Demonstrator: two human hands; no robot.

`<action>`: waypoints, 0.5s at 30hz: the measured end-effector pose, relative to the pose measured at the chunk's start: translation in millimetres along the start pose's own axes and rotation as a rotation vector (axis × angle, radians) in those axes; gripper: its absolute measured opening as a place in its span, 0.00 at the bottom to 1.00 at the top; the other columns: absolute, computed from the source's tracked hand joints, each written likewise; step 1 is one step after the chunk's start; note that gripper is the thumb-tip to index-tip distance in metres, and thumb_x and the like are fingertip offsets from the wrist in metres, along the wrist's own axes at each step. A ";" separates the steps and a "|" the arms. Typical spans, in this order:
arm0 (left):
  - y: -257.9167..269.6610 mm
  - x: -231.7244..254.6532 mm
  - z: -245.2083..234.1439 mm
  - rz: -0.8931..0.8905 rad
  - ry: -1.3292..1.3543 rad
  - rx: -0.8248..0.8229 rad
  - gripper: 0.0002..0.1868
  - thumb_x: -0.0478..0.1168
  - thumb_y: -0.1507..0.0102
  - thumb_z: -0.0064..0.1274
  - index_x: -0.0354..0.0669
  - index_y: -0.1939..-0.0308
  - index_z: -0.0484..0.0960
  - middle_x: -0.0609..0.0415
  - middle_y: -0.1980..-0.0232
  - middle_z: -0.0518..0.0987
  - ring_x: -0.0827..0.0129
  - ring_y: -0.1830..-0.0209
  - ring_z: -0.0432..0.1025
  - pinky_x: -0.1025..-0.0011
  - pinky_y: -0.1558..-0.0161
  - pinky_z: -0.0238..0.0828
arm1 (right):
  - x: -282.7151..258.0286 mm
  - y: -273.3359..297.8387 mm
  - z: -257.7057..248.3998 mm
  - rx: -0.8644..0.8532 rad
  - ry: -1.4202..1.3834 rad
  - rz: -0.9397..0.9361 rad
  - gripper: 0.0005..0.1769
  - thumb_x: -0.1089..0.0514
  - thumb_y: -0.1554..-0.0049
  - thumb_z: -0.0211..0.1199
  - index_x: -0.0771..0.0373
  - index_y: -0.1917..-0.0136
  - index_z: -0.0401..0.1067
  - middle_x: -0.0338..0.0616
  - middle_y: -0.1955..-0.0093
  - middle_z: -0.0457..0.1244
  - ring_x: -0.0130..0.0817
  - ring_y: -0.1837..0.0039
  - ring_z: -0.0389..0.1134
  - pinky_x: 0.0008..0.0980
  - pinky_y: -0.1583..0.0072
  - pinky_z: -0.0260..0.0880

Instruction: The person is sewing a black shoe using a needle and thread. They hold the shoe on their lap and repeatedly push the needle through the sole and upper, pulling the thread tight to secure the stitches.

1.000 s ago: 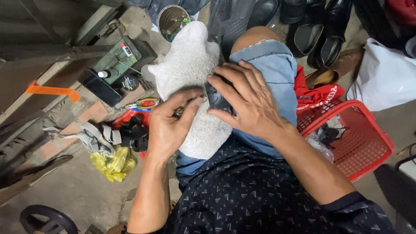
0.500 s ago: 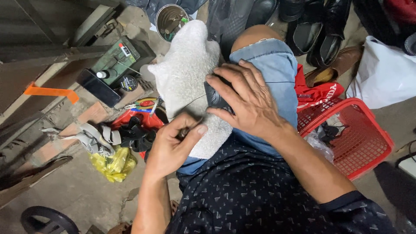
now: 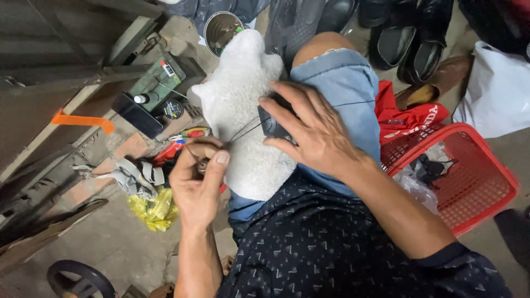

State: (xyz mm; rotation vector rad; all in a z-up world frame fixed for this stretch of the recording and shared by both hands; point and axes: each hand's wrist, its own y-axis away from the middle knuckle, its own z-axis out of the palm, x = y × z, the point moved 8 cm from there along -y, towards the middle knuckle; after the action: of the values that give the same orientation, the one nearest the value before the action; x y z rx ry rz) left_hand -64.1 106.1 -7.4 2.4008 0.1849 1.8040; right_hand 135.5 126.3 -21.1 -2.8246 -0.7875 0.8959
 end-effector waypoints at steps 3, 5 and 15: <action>-8.1 9.9 2.4 0.100 0.022 0.010 0.05 0.36 0.32 0.54 0.46 0.61 0.74 0.51 0.50 0.78 0.66 0.47 0.72 0.64 0.40 0.69 | 3.0 17.0 1.1 -0.074 -0.119 0.089 0.43 0.47 0.39 0.73 0.58 0.20 0.55 0.55 0.16 0.44 0.60 0.22 0.58 0.57 0.27 0.69; -10.6 5.3 5.1 0.054 0.188 0.033 0.06 0.31 0.32 0.55 0.41 0.61 0.74 0.47 0.51 0.79 0.76 0.72 0.69 0.80 0.69 0.74 | 6.9 32.1 -8.1 -0.037 -0.201 0.182 0.48 0.45 0.36 0.70 0.59 0.16 0.45 0.55 0.14 0.40 0.59 0.19 0.58 0.69 0.22 0.63; -3.4 26.3 37.5 0.238 0.379 -0.338 0.05 0.35 0.31 0.52 0.44 0.62 0.77 0.57 0.75 0.76 0.72 0.74 0.75 0.75 0.68 0.76 | 25.8 64.4 -42.7 0.039 -0.067 0.276 0.12 0.58 0.33 0.58 0.63 0.40 0.77 0.45 0.50 0.71 0.43 0.51 0.72 0.42 0.50 0.75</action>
State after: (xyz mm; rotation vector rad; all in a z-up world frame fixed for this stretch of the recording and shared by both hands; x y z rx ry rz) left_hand -20.9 112.9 6.6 1.9033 -0.3571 2.1738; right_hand 206.3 86.8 -13.3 -2.9288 -0.3844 1.0319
